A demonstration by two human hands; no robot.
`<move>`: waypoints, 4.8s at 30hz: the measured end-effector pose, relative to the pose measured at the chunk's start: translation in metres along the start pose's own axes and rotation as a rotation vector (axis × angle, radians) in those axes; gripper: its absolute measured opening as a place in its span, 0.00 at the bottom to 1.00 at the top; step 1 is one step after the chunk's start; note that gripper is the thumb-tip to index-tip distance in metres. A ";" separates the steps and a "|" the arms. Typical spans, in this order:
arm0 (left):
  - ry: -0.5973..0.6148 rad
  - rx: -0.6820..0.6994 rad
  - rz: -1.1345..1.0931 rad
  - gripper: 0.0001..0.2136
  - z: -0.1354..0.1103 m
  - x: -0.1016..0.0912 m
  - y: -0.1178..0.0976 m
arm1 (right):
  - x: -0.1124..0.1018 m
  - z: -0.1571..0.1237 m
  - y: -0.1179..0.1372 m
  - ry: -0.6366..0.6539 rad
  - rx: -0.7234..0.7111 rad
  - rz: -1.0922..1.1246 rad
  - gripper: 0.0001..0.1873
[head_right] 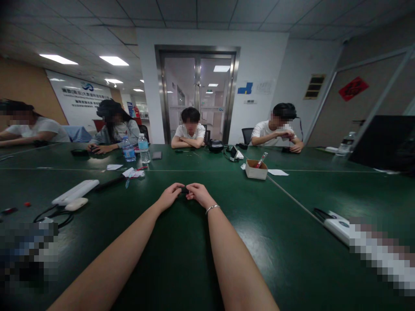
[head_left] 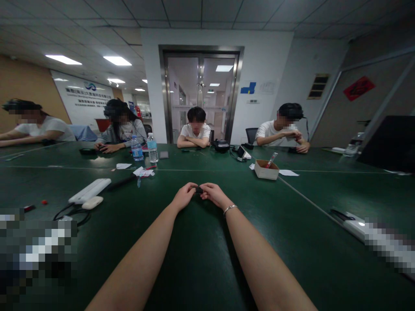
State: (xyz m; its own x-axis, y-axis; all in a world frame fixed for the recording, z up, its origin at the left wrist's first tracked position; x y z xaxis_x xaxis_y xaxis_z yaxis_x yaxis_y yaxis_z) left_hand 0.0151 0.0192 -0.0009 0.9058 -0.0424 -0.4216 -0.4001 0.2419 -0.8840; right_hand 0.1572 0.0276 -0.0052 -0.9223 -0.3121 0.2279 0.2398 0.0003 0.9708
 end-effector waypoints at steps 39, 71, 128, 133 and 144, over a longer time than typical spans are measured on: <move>0.023 0.036 0.021 0.15 0.005 0.003 0.010 | 0.000 0.001 0.000 0.006 0.000 0.001 0.02; -0.057 0.034 -0.096 0.11 0.000 -0.006 -0.004 | -0.001 0.001 0.003 0.005 -0.075 0.042 0.18; -0.062 0.020 -0.121 0.11 0.008 -0.003 0.011 | 0.001 -0.004 0.006 0.032 0.006 0.081 0.25; -0.065 0.031 -0.138 0.10 0.006 -0.004 0.007 | 0.000 -0.001 0.003 0.003 -0.005 -0.019 0.21; -0.074 0.038 -0.120 0.10 0.008 -0.003 0.011 | 0.002 0.000 0.007 0.017 -0.038 -0.030 0.34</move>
State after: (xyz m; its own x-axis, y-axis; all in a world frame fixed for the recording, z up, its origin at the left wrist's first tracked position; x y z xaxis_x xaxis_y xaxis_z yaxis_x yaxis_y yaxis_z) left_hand 0.0092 0.0296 -0.0072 0.9552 -0.0023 -0.2959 -0.2838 0.2761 -0.9183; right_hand 0.1570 0.0270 0.0016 -0.9239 -0.3277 0.1973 0.2240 -0.0455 0.9735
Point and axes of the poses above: each hand's wrist, its own z-axis towards the middle knuckle, its own x-axis out of the palm, y = z × x, the point moved 5 cm from there along z, towards the middle knuckle, and after that the axes turned 4 degrees about -x, right-handed, at the moved point
